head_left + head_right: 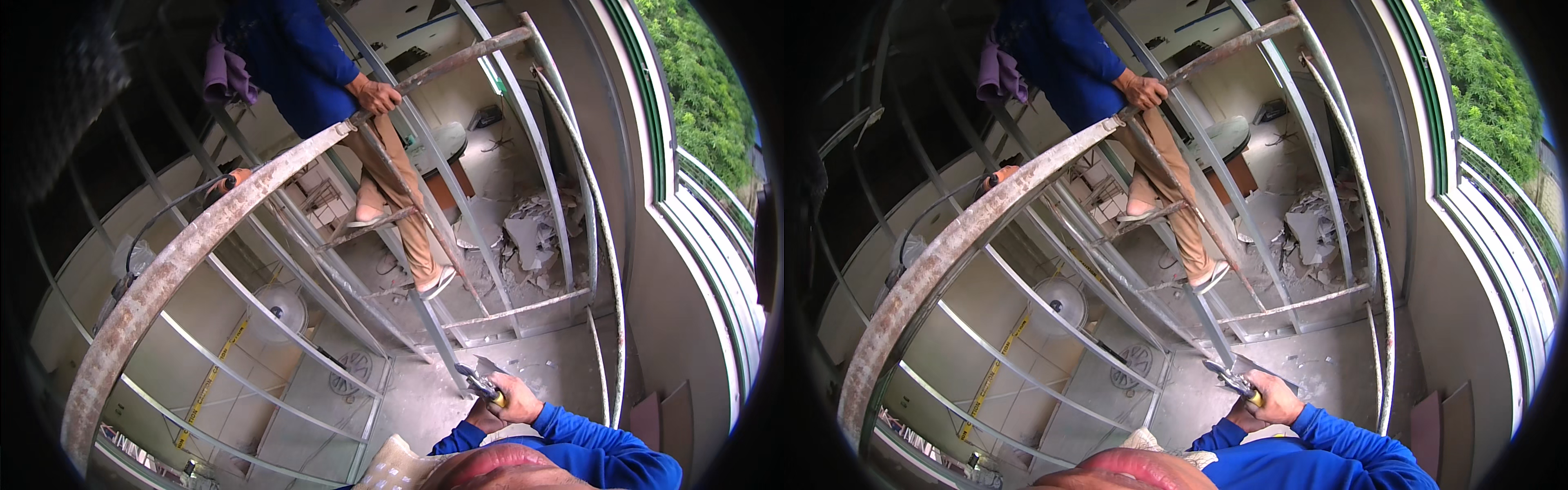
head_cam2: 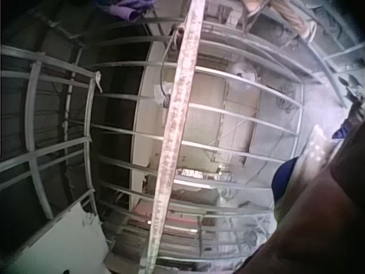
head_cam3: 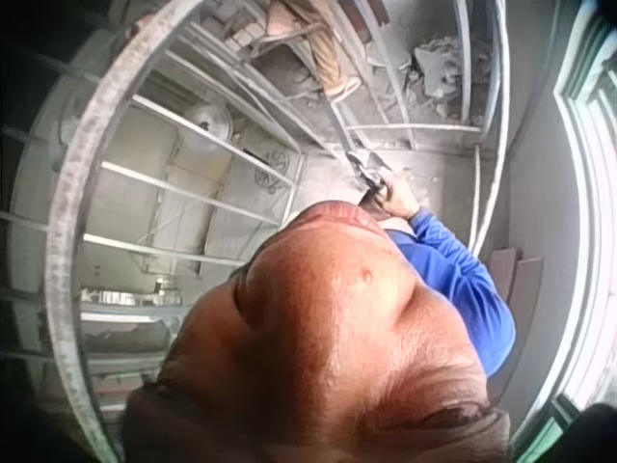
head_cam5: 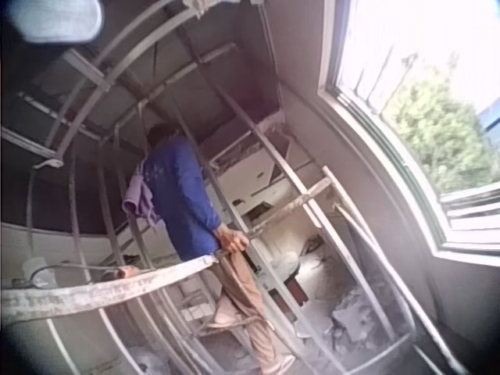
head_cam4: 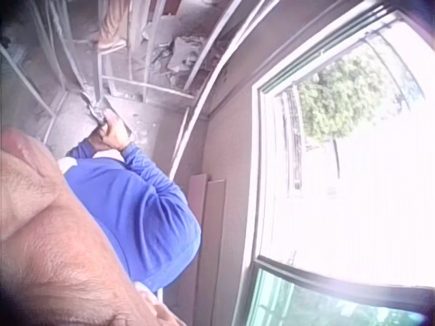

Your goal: The person measures and cuts metal channels using tin snips. They repeatedly measure sections with a tape measure, mark the cut points, and use the snips to shear the metal into smaller pieces.

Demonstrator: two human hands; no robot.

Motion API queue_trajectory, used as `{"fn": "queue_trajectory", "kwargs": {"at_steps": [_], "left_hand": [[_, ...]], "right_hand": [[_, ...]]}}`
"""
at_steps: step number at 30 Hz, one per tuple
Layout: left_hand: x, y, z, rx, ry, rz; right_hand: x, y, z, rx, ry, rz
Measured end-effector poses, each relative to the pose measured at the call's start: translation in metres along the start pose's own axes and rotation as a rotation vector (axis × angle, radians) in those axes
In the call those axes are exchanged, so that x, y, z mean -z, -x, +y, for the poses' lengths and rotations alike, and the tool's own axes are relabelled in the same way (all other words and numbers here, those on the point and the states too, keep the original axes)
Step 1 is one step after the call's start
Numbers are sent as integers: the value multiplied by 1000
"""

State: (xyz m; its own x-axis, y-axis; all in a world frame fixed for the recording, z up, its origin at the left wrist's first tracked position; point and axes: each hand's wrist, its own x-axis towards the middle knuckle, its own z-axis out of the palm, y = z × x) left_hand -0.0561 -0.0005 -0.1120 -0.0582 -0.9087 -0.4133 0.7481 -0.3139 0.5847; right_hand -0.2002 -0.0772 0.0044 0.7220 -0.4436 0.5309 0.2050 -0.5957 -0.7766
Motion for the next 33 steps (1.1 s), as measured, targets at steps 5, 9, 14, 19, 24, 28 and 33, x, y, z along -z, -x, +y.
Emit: {"fn": "queue_trajectory", "kwargs": {"at_steps": [5,9,14,19,24,28,33], "left_hand": [[16,2,7,-18,78,122],[29,-2,39,-115,171,202],[34,-17,120,-416,295,339],[6,-12,189,-797,179,751],[-49,9,207,-1302,-278,924],[-80,19,214,-1409,-372,754],[-99,19,216,-1438,-473,774]], "right_hand": [[1,-1,-8,83,-12,-36],[10,3,-17,184,-131,11],[21,21,-27,78,-206,131],[36,38,-25,-149,-211,217],[17,52,-6,-530,-171,90],[11,64,1,-624,-137,-28],[13,58,-2,-631,-222,-129]]}}
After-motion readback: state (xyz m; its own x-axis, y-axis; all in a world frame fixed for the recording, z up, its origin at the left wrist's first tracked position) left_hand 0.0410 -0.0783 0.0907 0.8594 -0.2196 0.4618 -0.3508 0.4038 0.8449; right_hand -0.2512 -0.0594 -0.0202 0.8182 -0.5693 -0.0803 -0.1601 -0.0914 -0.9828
